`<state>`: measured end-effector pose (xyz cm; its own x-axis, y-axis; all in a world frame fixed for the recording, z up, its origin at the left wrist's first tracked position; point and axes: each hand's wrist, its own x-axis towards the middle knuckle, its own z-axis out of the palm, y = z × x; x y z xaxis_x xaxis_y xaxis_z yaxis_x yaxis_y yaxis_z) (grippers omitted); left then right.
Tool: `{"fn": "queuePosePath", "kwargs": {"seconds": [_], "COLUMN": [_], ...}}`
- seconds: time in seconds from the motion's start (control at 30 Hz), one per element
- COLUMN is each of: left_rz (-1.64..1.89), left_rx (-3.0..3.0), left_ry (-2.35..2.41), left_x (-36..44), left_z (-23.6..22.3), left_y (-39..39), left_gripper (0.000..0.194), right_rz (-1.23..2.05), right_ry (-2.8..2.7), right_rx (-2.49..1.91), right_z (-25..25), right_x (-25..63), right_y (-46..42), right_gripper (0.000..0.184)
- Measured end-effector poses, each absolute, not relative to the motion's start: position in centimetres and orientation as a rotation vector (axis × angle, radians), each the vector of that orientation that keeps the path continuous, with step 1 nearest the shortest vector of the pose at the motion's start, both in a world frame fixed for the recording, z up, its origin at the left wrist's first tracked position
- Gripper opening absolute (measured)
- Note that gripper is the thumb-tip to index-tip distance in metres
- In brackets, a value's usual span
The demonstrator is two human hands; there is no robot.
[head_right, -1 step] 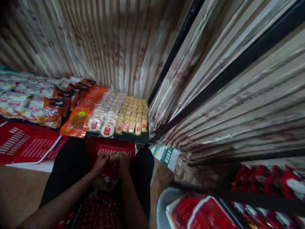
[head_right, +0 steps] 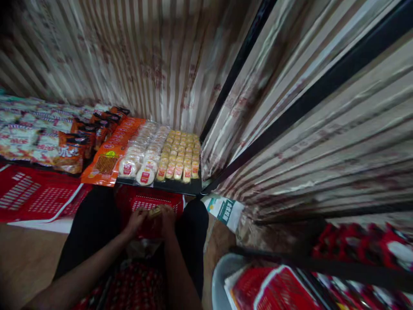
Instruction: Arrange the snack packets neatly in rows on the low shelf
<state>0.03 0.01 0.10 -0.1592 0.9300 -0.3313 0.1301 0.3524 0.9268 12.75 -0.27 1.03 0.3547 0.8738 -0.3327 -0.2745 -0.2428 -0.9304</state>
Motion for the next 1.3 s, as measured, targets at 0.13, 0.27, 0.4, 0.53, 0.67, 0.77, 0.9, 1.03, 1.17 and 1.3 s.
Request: {"fn": "queuePosePath", "kwargs": {"seconds": [0.13, 0.27, 0.4, 0.53, 0.67, 0.77, 0.9, 1.03, 1.17, 1.3], "left_rz": [0.976, 0.998, 1.019, 1.051, 1.063, 1.072, 1.094, 1.117, 1.130, 1.121], "left_rx": [0.982, 0.962, 0.935, 0.912, 0.891, 0.861, 0.800, 0.739, 0.685, 0.653], "left_ry": [1.548, 1.517, 1.508, 1.505, 1.503, 1.504, 1.508, 1.510, 1.502, 1.459], "left_x": [0.2, 0.2, 0.3, 0.2, 0.1, 0.0, 0.0, -0.1, -0.3, -0.3], "left_z": [0.4, 0.7, 1.3, 2.0, 2.7, 3.1, 3.8, 4.3, 4.0, 3.6], "left_y": [0.0, 0.0, 0.0, 0.0, 0.0, 0.0, -0.1, -0.1, -0.3, -0.5], "left_gripper": [0.015, 0.018, 0.018, 0.016, 0.015, 0.017, 0.023, 0.028, 0.031, 0.033], "right_rz": [1.232, 1.258, 1.252, 1.230, 1.232, 1.241, 1.233, 1.247, 1.323, 1.354], "right_ry": [-0.529, -0.481, -0.477, -0.521, -0.552, -0.556, -0.537, -0.521, -0.528, -0.546], "right_rx": [-1.421, -1.445, -1.478, -1.480, -1.473, -1.462, -1.447, -1.405, -1.342, -1.332], "right_z": [1.7, 2.1, 2.7, 3.5, 3.9, 3.8, 3.6, 4.0, 4.9, 5.6], "right_x": [12.8, 12.6, 12.6, 12.8, 12.8, 12.9, 13.0, 13.1, 13.1, 12.9], "right_y": [-0.5, -0.5, -0.5, -0.8, -1.1, -1.2, -1.5, -2.1, -2.7, -2.9], "right_gripper": [0.025, 0.028, 0.025, 0.020, 0.018, 0.020, 0.025, 0.039, 0.046, 0.043]}}
